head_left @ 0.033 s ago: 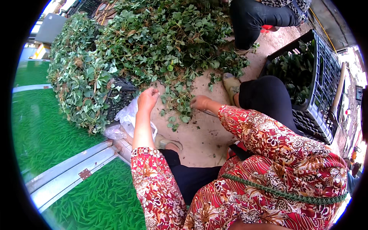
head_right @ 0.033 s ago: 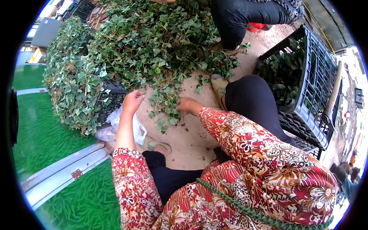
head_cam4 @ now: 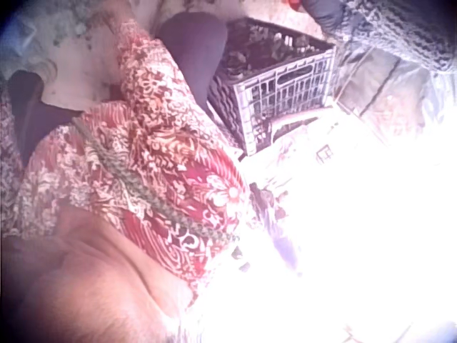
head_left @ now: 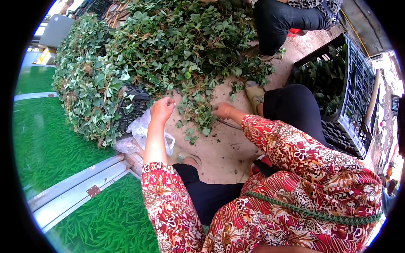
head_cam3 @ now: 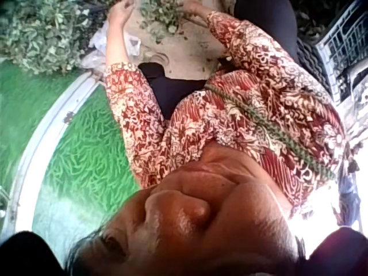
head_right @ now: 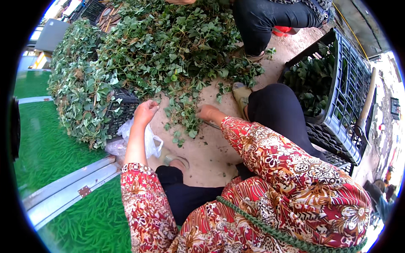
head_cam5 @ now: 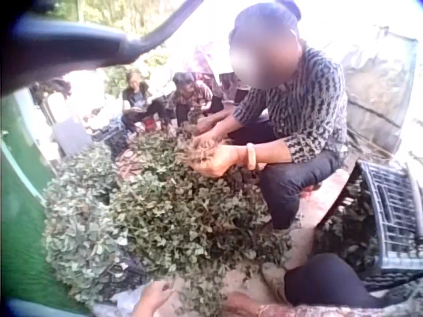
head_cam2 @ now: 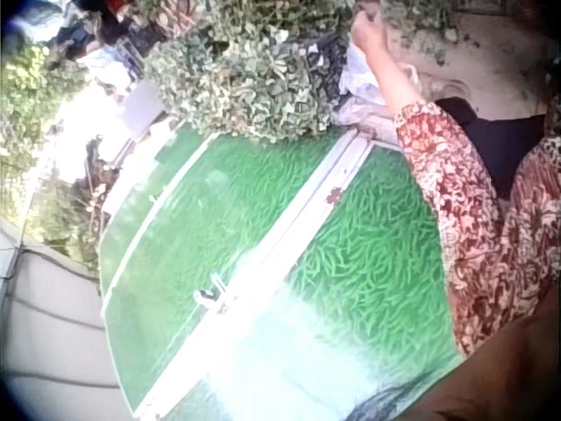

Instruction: The person cleans dirt from the roots of plants by hand, picks off individual leaves, and gathers them into a bundle. The person then places the cleaned plant bundle into a plastic crate.

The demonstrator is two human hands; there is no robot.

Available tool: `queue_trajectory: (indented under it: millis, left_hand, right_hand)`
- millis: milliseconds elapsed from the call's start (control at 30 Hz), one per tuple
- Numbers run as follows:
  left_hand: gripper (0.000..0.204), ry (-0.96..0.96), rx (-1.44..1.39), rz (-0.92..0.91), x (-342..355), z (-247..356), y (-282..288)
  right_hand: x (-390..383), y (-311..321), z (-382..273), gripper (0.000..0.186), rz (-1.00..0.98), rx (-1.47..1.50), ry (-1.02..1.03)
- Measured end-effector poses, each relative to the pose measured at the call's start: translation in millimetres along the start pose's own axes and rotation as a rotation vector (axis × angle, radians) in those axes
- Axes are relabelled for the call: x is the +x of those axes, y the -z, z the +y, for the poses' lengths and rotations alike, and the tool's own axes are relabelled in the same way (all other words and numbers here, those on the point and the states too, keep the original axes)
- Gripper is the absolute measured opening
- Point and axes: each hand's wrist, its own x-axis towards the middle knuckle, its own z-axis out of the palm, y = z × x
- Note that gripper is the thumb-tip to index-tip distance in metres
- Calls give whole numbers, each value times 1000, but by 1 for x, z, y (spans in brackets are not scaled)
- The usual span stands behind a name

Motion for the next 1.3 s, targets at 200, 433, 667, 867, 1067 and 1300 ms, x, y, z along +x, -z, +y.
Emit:
queue_trajectory:
  millis: [200, 433, 667, 867, 1067, 1300]
  left_hand:
    - [21, -216, -25, -118, -23, 13, 19]
    - [22, 266, -1010, 324, -73, -81, -109]
    - [20, 277, -985, 251, -92, -89, -116]
    - [26, 360, -253, 313, -116, -141, -130]
    - [77, -407, -183, 450, -99, -41, -47]
    - [100, -475, -406, -27, -105, -38, -90]
  right_hand:
    - [33, -3, 34, 33, 564, -150, 113]
    - [69, 19, -51, 38, 506, -575, 237]
    - [119, 8, -75, 34, 535, -815, -15]
    - [60, -33, -104, 21, 644, -769, 234]
    - [-11, -80, -95, 18, 203, -672, 447]
    - [-33, -75, -87, 22, 36, -914, 392]
